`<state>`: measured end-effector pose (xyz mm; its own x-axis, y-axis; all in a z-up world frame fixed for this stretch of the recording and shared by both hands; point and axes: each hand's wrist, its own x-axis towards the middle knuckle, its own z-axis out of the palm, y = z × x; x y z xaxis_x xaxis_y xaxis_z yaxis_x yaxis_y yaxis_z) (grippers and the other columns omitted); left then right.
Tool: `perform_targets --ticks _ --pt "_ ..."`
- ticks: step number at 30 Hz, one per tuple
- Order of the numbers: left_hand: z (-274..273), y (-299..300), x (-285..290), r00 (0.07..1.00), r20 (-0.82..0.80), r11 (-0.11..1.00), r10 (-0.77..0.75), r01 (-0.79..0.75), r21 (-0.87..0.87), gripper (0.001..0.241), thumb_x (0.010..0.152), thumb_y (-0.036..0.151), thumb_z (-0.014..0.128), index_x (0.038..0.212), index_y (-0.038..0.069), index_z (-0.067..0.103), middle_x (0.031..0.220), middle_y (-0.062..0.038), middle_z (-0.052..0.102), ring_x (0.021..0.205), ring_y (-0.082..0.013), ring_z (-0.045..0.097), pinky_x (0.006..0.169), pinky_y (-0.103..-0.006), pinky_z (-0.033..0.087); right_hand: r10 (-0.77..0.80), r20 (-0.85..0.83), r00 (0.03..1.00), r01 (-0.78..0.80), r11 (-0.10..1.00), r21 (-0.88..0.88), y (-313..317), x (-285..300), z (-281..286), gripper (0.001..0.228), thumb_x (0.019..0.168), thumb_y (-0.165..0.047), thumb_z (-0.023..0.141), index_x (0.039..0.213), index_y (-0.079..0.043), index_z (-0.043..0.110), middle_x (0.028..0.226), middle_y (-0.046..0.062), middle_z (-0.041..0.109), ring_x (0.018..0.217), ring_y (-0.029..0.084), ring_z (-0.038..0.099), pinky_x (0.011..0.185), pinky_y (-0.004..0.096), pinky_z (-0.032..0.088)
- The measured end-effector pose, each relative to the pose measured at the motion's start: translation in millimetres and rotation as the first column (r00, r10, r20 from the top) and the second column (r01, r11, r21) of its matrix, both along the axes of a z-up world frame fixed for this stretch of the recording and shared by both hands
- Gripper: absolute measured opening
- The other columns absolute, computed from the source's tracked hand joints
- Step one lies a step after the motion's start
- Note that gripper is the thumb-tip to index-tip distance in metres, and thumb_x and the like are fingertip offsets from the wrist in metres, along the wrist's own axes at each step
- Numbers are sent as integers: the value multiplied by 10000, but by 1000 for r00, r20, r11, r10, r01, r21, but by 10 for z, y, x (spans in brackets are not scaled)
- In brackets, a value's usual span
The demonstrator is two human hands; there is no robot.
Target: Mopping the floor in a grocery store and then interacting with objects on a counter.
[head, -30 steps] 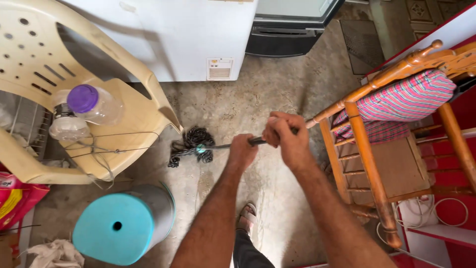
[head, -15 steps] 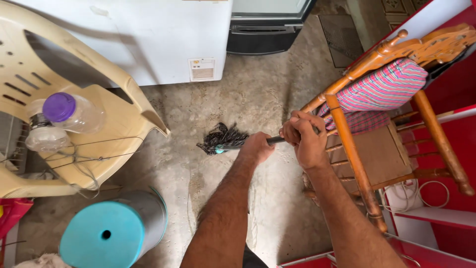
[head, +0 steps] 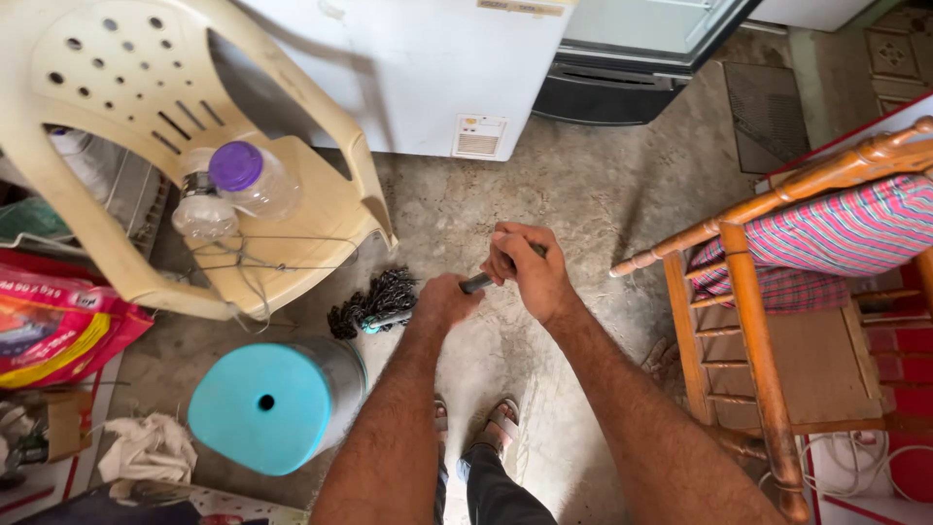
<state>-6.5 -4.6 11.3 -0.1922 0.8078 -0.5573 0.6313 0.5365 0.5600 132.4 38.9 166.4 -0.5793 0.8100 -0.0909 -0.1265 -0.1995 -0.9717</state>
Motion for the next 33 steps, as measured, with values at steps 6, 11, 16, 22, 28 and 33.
perform_targets --ticks 6,11,16,22,28,33 --pt "366 -51 -223 967 217 970 130 -170 174 342 797 363 776 997 86 771 898 -148 794 841 -281 776 822 -399 607 40 124 992 -53 992 110 47 -387 205 372 1010 -112 525 646 -48 476 546 -11 387 494 122 393 539 330 453" --pt "630 -86 -258 951 298 943 81 -170 286 341 763 303 845 876 6 720 833 -117 763 783 -244 736 765 -387 595 103 246 964 -148 974 172 -11 -483 397 383 1013 -130 546 638 -66 498 539 -28 426 494 91 406 502 306 417" --pt "1057 8 -204 941 336 888 -40 -121 444 205 779 217 789 885 54 724 846 -59 758 800 -169 724 755 -357 581 92 286 954 -147 973 177 112 -508 267 387 1011 -163 524 631 -88 519 503 -25 438 441 108 434 451 310 429" --pt "1017 105 -247 913 407 902 -29 -152 403 142 853 190 698 840 52 666 806 -53 738 785 -171 723 721 -360 602 34 343 939 -107 974 197 13 -585 375 393 1027 -186 513 649 -83 532 523 -10 517 501 104 561 546 297 558" --pt "975 -14 -267 961 265 883 -83 -52 466 154 890 181 668 881 28 654 821 -84 736 769 -194 706 717 -387 584 -1 310 951 -71 973 221 -118 -598 333 377 1043 -173 520 695 -37 568 561 10 510 528 116 535 557 312 533" --pt "1123 -94 -278 953 297 922 -63 -58 382 181 928 191 630 847 31 654 786 -87 728 758 -195 701 735 -385 593 -3 376 927 -97 964 248 -188 -626 447 384 1038 -190 511 694 -32 572 582 28 601 558 119 599 586 310 551"
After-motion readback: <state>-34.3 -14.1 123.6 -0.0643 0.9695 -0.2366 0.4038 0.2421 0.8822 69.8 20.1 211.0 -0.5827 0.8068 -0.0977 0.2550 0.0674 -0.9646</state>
